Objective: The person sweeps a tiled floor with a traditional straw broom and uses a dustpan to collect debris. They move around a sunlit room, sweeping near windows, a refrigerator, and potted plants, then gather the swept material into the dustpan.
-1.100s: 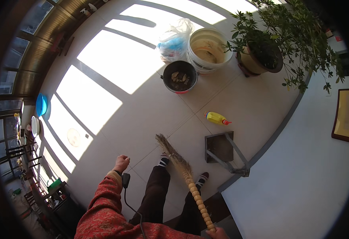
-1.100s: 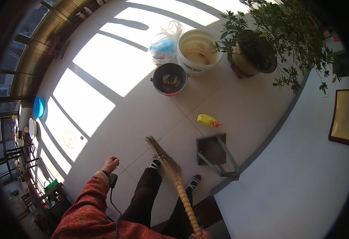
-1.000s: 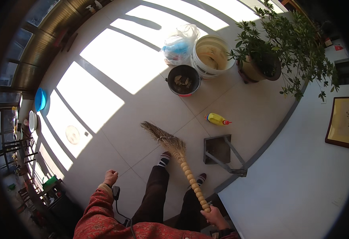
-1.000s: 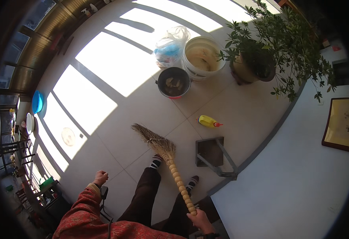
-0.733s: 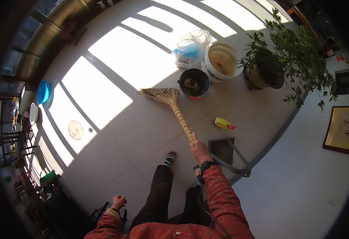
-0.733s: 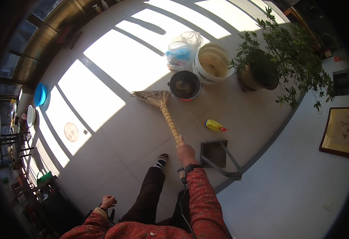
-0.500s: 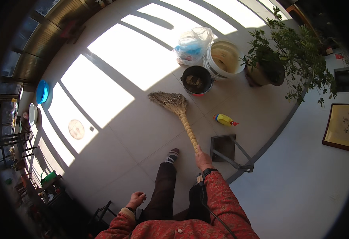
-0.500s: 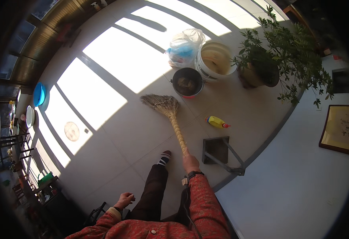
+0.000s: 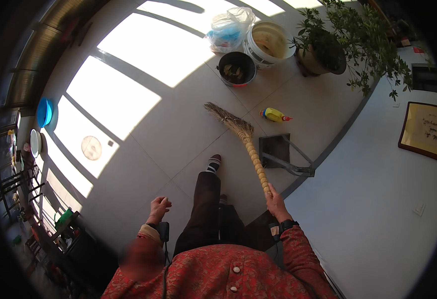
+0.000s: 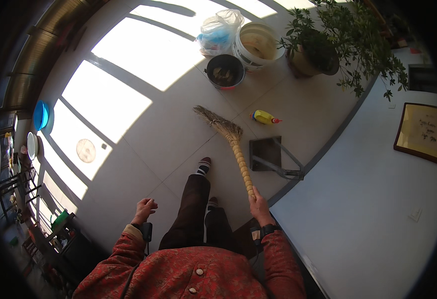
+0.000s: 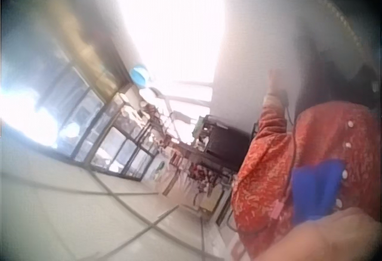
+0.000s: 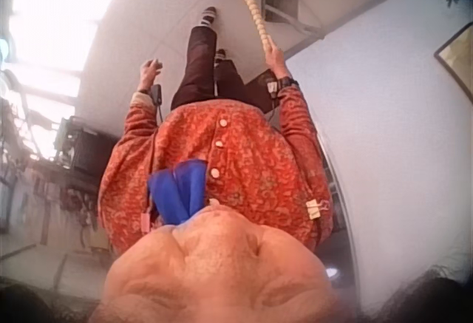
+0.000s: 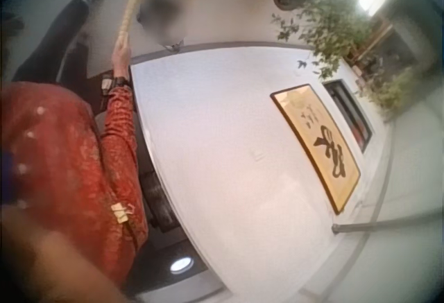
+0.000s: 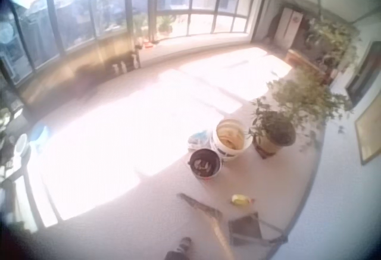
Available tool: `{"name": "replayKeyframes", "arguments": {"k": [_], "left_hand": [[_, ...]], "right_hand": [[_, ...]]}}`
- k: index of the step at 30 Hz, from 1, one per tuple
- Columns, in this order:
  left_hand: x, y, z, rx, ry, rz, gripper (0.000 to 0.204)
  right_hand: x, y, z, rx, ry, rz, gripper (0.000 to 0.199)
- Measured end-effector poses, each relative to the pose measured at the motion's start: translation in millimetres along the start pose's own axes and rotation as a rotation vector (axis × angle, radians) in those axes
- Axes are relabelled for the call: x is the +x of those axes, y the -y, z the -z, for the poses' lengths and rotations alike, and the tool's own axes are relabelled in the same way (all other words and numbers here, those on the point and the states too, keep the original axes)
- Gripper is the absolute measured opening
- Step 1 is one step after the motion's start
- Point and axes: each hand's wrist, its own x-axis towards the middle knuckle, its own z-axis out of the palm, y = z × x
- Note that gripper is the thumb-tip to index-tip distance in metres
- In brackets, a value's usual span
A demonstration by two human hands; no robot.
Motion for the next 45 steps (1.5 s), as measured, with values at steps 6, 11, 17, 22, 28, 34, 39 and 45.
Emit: {"name": "replayKeyframes", "arguments": {"k": [6, 11, 17, 22, 28, 34, 39, 45], "left_hand": [[-48, 98, 8, 0.05, -0.009, 0.094, 0.028], [-87, 189, 29, 0.062, -0.006, 0.13, 0.029], [-141, 281, 49, -0.016, -0.083, 0.211, 0.029], [-171, 317, 57, -0.051, -0.124, 0.206, 0.032], [-177, 342, 78, -0.071, -0.151, 0.094, 0.03], [-179, 389, 104, -0.078, -0.125, 0.12, 0.028], [-192, 457, 147, -0.112, -0.104, 0.152, 0.026], [-231, 556, 216, -0.238, -0.273, 0.25, 0.022]], "right_hand": [[47, -12, -76, -0.171, -0.072, -0.052, 0.053], [-28, -99, -112, -0.305, 0.027, -0.047, 0.056], [-100, -127, -69, 0.254, 0.208, -0.157, 0.051], [-166, -141, -65, 0.459, 0.314, -0.216, 0.034], [-197, -157, -107, 0.167, 0.237, -0.099, 0.012], [-244, -143, -148, 0.078, 0.497, -0.055, 0.016], [-251, -122, -273, -0.233, 0.814, 0.059, 0.024], [-307, -87, -478, -0.878, 0.927, 0.187, 0.033]]}}
